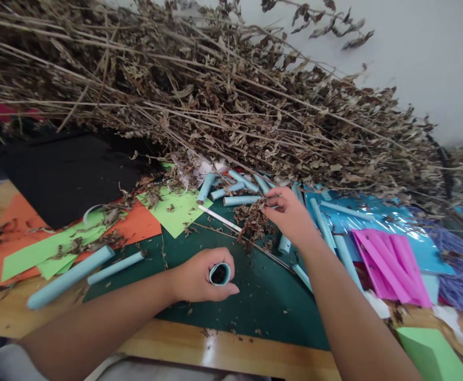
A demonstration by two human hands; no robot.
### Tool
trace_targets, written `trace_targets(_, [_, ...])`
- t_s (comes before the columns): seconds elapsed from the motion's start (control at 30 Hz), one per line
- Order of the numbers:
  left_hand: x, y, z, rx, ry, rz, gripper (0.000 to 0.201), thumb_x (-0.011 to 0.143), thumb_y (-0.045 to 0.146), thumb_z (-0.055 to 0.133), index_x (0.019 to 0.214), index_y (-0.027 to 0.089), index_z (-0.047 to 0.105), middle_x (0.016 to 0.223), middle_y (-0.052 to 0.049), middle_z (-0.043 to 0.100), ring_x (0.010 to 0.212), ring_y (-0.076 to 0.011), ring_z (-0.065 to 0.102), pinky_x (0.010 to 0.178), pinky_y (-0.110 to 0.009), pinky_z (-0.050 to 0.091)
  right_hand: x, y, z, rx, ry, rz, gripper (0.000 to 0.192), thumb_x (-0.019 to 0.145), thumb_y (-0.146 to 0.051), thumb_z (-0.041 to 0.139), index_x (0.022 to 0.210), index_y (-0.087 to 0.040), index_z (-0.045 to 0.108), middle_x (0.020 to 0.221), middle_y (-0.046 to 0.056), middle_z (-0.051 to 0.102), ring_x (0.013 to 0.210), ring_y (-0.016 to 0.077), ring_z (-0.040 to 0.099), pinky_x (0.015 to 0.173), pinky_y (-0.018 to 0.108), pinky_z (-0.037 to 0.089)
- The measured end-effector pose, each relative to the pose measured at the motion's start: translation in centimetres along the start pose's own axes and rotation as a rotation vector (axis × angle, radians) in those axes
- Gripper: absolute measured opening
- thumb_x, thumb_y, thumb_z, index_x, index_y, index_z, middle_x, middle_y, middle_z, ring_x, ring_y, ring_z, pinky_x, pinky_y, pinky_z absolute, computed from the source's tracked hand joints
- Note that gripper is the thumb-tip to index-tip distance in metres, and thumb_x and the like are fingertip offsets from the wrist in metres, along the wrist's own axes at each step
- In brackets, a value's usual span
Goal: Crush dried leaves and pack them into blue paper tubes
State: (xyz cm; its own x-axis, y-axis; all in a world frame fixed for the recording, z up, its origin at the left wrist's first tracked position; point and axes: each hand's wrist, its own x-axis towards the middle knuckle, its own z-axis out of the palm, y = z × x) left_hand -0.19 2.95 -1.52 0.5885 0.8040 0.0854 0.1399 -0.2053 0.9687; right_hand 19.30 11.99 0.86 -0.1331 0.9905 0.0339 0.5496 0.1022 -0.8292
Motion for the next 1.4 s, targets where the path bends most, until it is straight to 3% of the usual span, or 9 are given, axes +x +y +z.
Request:
trace_targets(0.23, [0.0, 0.0, 0.0, -0.019, 0.008, -0.012, 0.021, 0.061, 0.027, 0.062, 0.065, 0.015, 0.046, 0.061, 0.004, 0.046, 0.055, -0.0060, 0.040, 0.050, -0.017, 0.034, -1.1, -1.0, 0.4, 0.151, 0.076, -0.046, 0.018, 0.063, -0.025, 0.057, 0.077, -0.021, 0.046, 0.058, -0.004, 0.047, 0.045, 0.0087, 0.041, 0.041, 0.021, 0.031])
trace_targets(0.47, [0.1, -0.5, 0.2, -0.077, 0.013, 0.017, 0.018, 0.060, 0.023, 0.060, 0.069, 0.015, 0.047, 0.062, 0.003, 0.047, 0.058, -0.0078, 0.043, 0.054, -0.018, 0.037, -6.2, -5.2, 1.6, 0.307, -0.069, -0.310, 0.014, 0.069, -0.022, 0.058, 0.079, -0.026, 0.050, 0.067, -0.002, 0.056, 0.054, 0.0122, 0.052, 0.042, 0.022, 0.042])
trace_targets(0.6, [0.2, -0.6, 0.1, -0.132, -0.030, 0.080, 0.015, 0.060, 0.019, 0.057, 0.070, 0.016, 0.047, 0.066, 0.003, 0.049, 0.062, -0.0092, 0.045, 0.061, -0.020, 0.040, -7.8, -6.5, 2.3, 0.109, -0.127, -0.403, 0.015, 0.070, -0.012, 0.051, 0.080, -0.024, 0.050, 0.066, 0.000, 0.057, 0.057, 0.0132, 0.056, 0.040, 0.020, 0.042])
trace_targets(0.73, [0.3, -0.5, -0.2, -0.157, -0.061, 0.067, 0.013, 0.057, 0.012, 0.055, 0.062, 0.015, 0.044, 0.059, 0.003, 0.046, 0.058, -0.0089, 0.044, 0.057, -0.019, 0.039, -8.1, -6.7, 2.4, -0.199, -0.179, -0.613, 0.021, 0.068, -0.005, 0.043, 0.078, -0.021, 0.051, 0.074, 0.001, 0.059, 0.065, 0.0116, 0.057, 0.052, 0.020, 0.046])
trace_targets(0.9, [0.4, -0.9, -0.4, -0.189, -0.088, 0.252, 0.012, 0.061, 0.019, 0.055, 0.070, 0.014, 0.049, 0.070, -0.001, 0.052, 0.068, -0.0132, 0.049, 0.066, -0.023, 0.041, -8.4, -7.0, 1.9, -0.472, -0.189, -0.772, 0.018, 0.074, -0.009, 0.041, 0.079, -0.020, 0.055, 0.079, 0.004, 0.059, 0.069, 0.0122, 0.055, 0.058, 0.022, 0.045])
trace_targets(1.07, [0.3, -1.1, -0.2, -0.314, -0.066, 0.246, 0.024, 0.060, 0.025, 0.058, 0.080, 0.014, 0.050, 0.073, -0.001, 0.052, 0.069, -0.0139, 0.050, 0.068, -0.025, 0.042, -8.6, -7.5, 1.4, -0.618, -0.268, -0.865, 0.019, 0.078, -0.012, 0.039, 0.079, -0.018, 0.057, 0.080, 0.005, 0.059, 0.067, 0.0153, 0.052, 0.058, 0.029, 0.042])
trace_targets(1.17, [0.2, -1.2, -0.2, -0.357, -0.061, 0.239, 0.029, 0.060, 0.024, 0.059, 0.086, 0.014, 0.049, 0.076, -0.002, 0.052, 0.070, -0.0144, 0.050, 0.068, -0.025, 0.042, -8.7, -7.6, 0.8, -0.623, -0.322, -0.863, 0.022, 0.082, -0.030, 0.039, 0.087, -0.017, 0.057, 0.088, 0.008, 0.058, 0.074, 0.0182, 0.052, 0.064, 0.033, 0.041])
trace_targets(1.27, [0.3, -1.5, -0.2, -0.312, -0.061, 0.246, 0.034, 0.061, 0.023, 0.059, 0.093, 0.014, 0.048, 0.082, -0.004, 0.053, 0.076, -0.0165, 0.051, 0.072, -0.027, 0.042, -8.8, -7.5, 0.3, -0.582, -0.369, -0.837, 0.056, 0.079, -0.058, 0.023, 0.095, -0.016, 0.055, 0.095, 0.011, 0.055, 0.081, 0.0214, 0.050, 0.069, 0.036, 0.039])
trace_targets(1.4, [0.3, -2.2, -0.1, -0.248, -0.075, 0.279, 0.035, 0.062, 0.023, 0.058, 0.094, 0.014, 0.047, 0.080, -0.003, 0.053, 0.072, -0.0158, 0.051, 0.067, -0.027, 0.043, -8.7, -7.6, 0.4, -0.588, -0.388, -0.803, 0.065, 0.075, -0.064, 0.015, 0.094, -0.018, 0.057, 0.102, 0.011, 0.053, 0.085, 0.0220, 0.047, 0.073, 0.038, 0.036])
